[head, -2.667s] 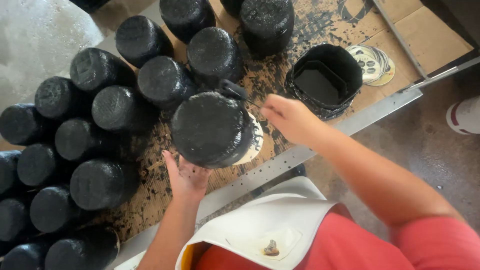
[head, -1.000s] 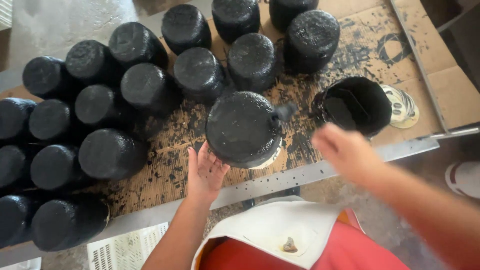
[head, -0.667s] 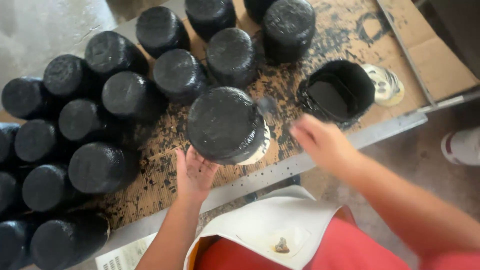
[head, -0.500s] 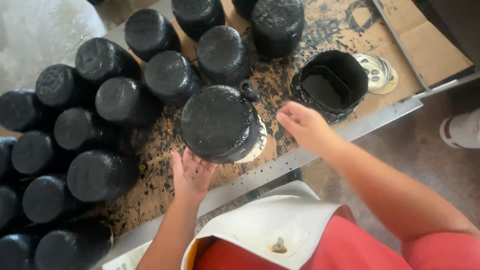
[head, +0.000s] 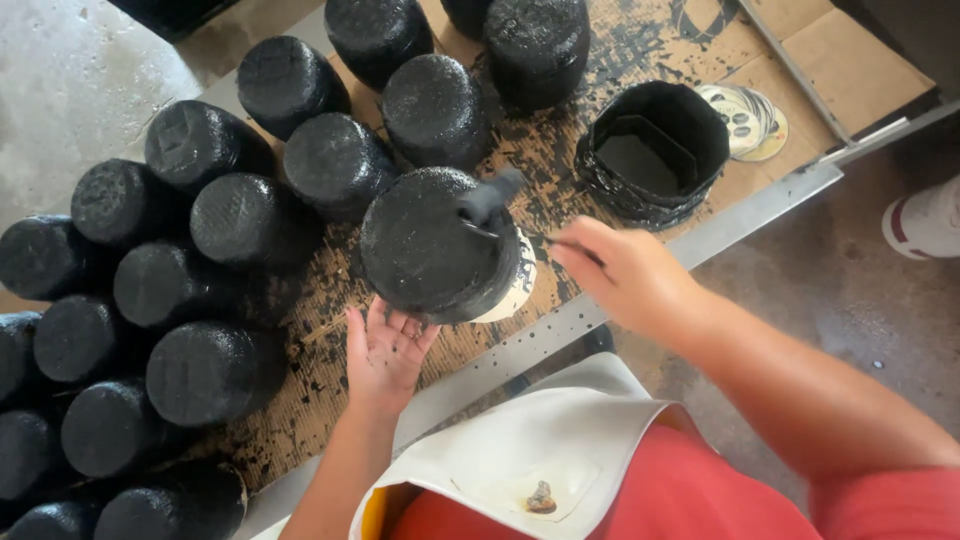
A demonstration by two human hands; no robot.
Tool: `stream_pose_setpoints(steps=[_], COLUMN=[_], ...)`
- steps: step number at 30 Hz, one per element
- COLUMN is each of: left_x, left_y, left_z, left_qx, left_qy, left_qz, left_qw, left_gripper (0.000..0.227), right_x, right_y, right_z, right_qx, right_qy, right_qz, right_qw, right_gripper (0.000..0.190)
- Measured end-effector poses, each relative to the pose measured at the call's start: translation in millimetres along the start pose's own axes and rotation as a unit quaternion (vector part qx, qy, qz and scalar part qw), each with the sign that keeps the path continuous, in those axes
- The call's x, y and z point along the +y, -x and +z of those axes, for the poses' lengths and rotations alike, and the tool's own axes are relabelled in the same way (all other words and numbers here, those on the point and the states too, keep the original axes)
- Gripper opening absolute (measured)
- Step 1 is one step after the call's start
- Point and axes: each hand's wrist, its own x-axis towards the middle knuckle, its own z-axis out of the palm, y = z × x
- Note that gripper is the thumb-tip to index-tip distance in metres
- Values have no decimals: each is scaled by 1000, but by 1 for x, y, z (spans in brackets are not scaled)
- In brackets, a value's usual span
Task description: Waxing cheese wheels by applying black wax with a brush at a workbench.
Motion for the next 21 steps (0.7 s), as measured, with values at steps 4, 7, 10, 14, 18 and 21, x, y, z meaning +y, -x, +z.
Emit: stream_pose_setpoints(steps=[4, 7, 10, 14, 18, 21], left_x=[3, 4, 5, 8, 11, 7], left_y=[2, 2, 3, 3, 6, 1], left_z=[9, 9, 7, 2, 6, -4], left_qx=[-13, -1, -2, -7, -11, -29], left_qy=[-11, 4, 20, 17, 10, 10], left_qz=[-1, -7, -7, -12, -22, -23], left_qw=[1000, 1000, 1000, 1000, 1000, 999], left_gripper=[63, 64, 62, 60, 60, 60], right_x=[-4, 12, 46, 64, 46, 6], right_y=[4, 37, 66, 70, 47, 31], right_z=[6, 13, 20, 15, -2, -5], right_qx=[2, -1, -41, -40, -128, -210], right_qy=[17, 34, 68, -71, -220, -280], right_qz=[-34, -27, 47, 171, 201, 187], right_qw=[999, 999, 996, 982, 946, 918], right_gripper=[16, 19, 18, 20, 19, 21])
